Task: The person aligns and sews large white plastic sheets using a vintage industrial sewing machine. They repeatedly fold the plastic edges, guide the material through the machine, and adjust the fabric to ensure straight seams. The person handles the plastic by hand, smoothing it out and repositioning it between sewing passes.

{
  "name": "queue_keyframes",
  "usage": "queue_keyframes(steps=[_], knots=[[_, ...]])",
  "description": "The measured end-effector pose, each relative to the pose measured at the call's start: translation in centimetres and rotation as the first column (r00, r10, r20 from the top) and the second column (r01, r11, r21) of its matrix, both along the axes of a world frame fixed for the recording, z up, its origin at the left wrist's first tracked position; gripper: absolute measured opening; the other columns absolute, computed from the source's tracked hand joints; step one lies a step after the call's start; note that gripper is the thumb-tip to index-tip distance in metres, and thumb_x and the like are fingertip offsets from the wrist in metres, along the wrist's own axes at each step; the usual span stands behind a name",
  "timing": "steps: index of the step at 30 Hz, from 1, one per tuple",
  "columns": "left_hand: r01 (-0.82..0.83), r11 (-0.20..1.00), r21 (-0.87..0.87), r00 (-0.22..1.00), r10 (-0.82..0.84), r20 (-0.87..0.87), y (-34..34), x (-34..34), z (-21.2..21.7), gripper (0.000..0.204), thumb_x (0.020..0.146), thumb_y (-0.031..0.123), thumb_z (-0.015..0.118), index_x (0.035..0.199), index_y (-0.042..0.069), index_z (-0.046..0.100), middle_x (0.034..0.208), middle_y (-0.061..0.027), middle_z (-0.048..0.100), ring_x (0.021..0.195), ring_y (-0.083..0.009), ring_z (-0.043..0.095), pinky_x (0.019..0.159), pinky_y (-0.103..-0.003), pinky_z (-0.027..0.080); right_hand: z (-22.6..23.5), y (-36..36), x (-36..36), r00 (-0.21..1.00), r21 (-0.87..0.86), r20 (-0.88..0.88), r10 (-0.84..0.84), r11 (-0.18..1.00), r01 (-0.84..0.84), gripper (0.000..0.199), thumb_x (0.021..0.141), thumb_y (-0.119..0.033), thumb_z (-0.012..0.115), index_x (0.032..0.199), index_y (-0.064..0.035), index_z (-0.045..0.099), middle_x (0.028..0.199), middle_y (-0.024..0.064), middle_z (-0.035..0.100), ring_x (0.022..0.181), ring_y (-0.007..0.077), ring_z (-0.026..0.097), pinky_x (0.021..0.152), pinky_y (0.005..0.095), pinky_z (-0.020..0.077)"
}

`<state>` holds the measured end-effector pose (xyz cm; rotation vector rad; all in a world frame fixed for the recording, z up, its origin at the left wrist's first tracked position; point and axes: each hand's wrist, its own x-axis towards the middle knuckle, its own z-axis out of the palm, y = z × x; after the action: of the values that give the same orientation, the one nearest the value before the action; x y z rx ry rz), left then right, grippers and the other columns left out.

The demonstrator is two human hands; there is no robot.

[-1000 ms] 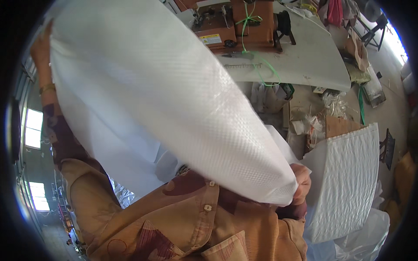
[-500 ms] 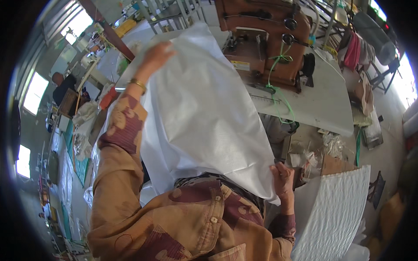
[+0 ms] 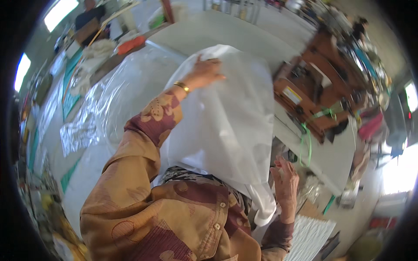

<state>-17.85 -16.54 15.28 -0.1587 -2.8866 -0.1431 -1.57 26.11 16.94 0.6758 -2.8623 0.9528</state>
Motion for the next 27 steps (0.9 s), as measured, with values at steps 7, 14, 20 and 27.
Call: queue_keyframes(steps=[7, 14, 20, 27], knots=[[0.202, 0.955, 0.217, 0.975, -0.174, -0.141, -1.4, 11.5, 5.4, 0.046, 0.087, 0.039, 0.067, 0.119, 0.007, 0.060, 0.126, -0.0074, 0.061, 0.122, -0.0226, 0.055, 0.114, -0.058, 0.022, 7.1, -17.3, -10.1, 0.819, 0.062, -0.200, 0.538, 0.841, -0.538, 0.030, 0.089, -0.017, 0.067, 0.114, -0.0009, 0.061, 0.106, 0.0152, 0.066, 0.099, 0.0343, 0.063, 0.087, 0.0408, 0.0488], [-0.446, 0.834, 0.325, 0.866, 0.493, -0.079, -16.9, 23.0, -2.1, 0.039, 0.089, 0.032, 0.066, 0.121, 0.010, 0.063, 0.127, -0.0102, 0.063, 0.121, -0.0240, 0.056, 0.111, -0.054, 0.030, -0.3, -30.2, -20.9, 0.809, 0.141, -0.293, 0.510, 0.860, -0.491, 0.034, 0.096, -0.027, 0.058, 0.119, -0.0009, 0.061, 0.118, 0.0176, 0.061, 0.113, 0.0349, 0.056, 0.096, 0.0404, 0.0454], [-0.898, 0.418, 0.137, 0.434, 0.892, 0.124, -28.5, 32.0, -18.1, 0.041, 0.086, 0.019, 0.067, 0.125, 0.011, 0.062, 0.149, -0.0141, 0.042, 0.135, -0.0388, 0.041, 0.109, -0.053, 0.033, -3.3, -30.7, -23.0, 0.840, 0.127, -0.291, 0.457, 0.889, -0.440, 0.030, 0.099, -0.023, 0.054, 0.117, -0.0009, 0.063, 0.121, 0.0118, 0.061, 0.112, 0.0301, 0.057, 0.097, 0.0390, 0.0472], [-0.958, 0.088, 0.274, 0.163, 0.951, 0.264, -36.5, 36.1, -24.7, 0.042, 0.081, 0.022, 0.071, 0.123, 0.020, 0.065, 0.157, -0.0107, 0.029, 0.144, -0.0368, 0.027, 0.107, -0.056, 0.034, -2.3, -31.7, -21.7, 0.838, 0.222, -0.307, 0.451, 0.890, -0.398, 0.032, 0.100, -0.025, 0.053, 0.117, -0.0003, 0.063, 0.122, 0.0109, 0.061, 0.114, 0.0291, 0.055, 0.098, 0.0387, 0.0476]])
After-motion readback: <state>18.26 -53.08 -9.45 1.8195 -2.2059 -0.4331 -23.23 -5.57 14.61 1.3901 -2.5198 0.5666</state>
